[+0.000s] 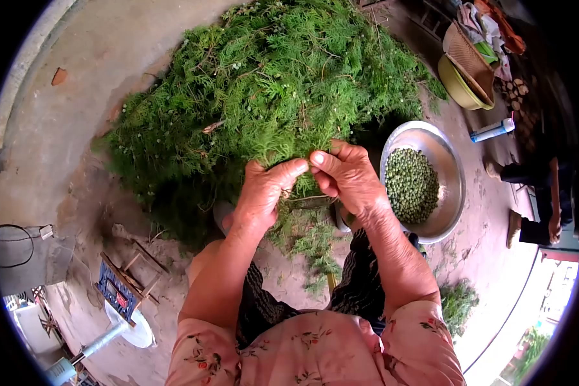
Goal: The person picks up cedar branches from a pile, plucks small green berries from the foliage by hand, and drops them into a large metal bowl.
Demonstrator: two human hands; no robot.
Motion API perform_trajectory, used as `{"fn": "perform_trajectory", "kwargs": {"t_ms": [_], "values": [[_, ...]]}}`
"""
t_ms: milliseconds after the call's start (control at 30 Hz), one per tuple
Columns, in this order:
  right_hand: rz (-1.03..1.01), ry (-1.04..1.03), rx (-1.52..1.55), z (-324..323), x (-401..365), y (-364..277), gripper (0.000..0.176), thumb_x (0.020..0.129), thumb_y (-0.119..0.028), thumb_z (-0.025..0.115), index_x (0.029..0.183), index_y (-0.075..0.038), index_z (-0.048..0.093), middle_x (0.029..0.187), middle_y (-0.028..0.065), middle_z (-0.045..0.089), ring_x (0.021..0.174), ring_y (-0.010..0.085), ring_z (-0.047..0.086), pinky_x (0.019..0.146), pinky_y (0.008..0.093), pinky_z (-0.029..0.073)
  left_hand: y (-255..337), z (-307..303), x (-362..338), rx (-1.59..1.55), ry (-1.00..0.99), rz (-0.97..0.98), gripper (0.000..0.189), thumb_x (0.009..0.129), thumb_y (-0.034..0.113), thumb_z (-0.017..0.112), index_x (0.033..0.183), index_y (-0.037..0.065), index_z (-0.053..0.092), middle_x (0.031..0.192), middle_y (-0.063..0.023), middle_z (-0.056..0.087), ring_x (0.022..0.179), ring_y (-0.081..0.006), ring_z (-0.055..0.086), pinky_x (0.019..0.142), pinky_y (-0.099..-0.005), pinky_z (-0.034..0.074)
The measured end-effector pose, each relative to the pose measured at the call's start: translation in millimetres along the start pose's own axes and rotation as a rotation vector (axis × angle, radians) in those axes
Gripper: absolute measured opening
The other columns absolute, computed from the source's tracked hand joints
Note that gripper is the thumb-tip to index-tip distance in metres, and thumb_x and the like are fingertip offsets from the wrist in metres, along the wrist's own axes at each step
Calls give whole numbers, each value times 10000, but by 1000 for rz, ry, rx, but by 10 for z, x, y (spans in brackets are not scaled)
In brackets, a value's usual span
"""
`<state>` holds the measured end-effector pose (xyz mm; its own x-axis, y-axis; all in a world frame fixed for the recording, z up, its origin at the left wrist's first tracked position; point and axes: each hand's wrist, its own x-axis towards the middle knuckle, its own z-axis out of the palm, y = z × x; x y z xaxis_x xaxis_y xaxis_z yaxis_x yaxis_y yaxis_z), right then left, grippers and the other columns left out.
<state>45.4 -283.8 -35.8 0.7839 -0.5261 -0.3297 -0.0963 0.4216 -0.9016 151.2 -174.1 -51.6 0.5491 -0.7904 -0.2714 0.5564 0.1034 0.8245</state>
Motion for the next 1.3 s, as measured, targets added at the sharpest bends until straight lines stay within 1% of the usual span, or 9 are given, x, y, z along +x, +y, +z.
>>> {"fn": "perform_trajectory", "kwargs": {"t_ms": [100,233,433,500,633,700,933,1067,1300], "values": [[54,-111,156,-239,-154,27,228,857,-240,595,763,-37,549,561,-3,491,408,48,372,354,179,279,-54,11,-92,-112,32,-170,115,727,83,693,800,32,620,594,29,543,426,-31,424,378,-177,301],[-170,290,-433,-815,-458,-99,185,845,-178,574,915,-8,589,577,-7,507,457,65,420,435,200,367,88,-37,-281,-192,99,-66,144,769,117,670,804,-1,597,494,38,470,378,-40,389,358,-186,295],[-343,901,-1353,-2209,-858,112,389,745,-146,634,1108,-26,563,1167,203,499,1067,289,514,887,364,415,136,-19,-611,-344,12,-50,175,790,155,666,819,-6,606,498,54,434,395,-51,352,391,-197,272],[-388,1018,-1389,-2207,-975,103,392,746,-148,639,1111,-29,559,1166,178,515,974,285,566,836,351,452,181,40,-707,-365,-1,-18,174,797,153,659,829,-8,603,490,57,420,391,-52,344,391,-199,266],[-248,344,-690,-1449,-1092,234,467,708,-72,660,1158,-68,535,1230,154,491,957,288,581,846,361,470,220,123,-909,-369,-23,2,168,806,141,646,834,-19,602,487,56,406,386,-43,345,390,-193,260],[-551,0,-1533,-1004,-1032,459,641,652,-110,709,1244,-84,465,1338,136,383,1265,288,314,1033,371,298,284,219,-1000,-307,-33,-3,165,810,137,639,833,-23,605,486,55,407,383,-42,343,388,-193,258],[-291,-426,-1198,-377,-858,874,253,740,-139,649,968,-32,623,945,137,627,911,251,604,773,371,480,535,407,-1310,-210,-157,8,195,864,184,574,908,-6,579,511,52,434,410,-55,348,413,-211,285],[-117,-323,-634,-396,-1018,740,136,767,-117,638,836,0,637,656,58,597,529,121,580,473,254,472,647,407,-1468,-19,-92,272,288,855,277,588,987,22,568,863,-70,609,783,-139,565,678,-279,456],[-223,-185,-618,-369,-1325,353,80,825,-48,580,828,19,624,711,11,556,589,65,539,535,203,450,720,-74,-1749,526,129,386,571,815,412,608,1204,15,476,1152,-122,536,1105,-199,477,963,-371,347]]}}
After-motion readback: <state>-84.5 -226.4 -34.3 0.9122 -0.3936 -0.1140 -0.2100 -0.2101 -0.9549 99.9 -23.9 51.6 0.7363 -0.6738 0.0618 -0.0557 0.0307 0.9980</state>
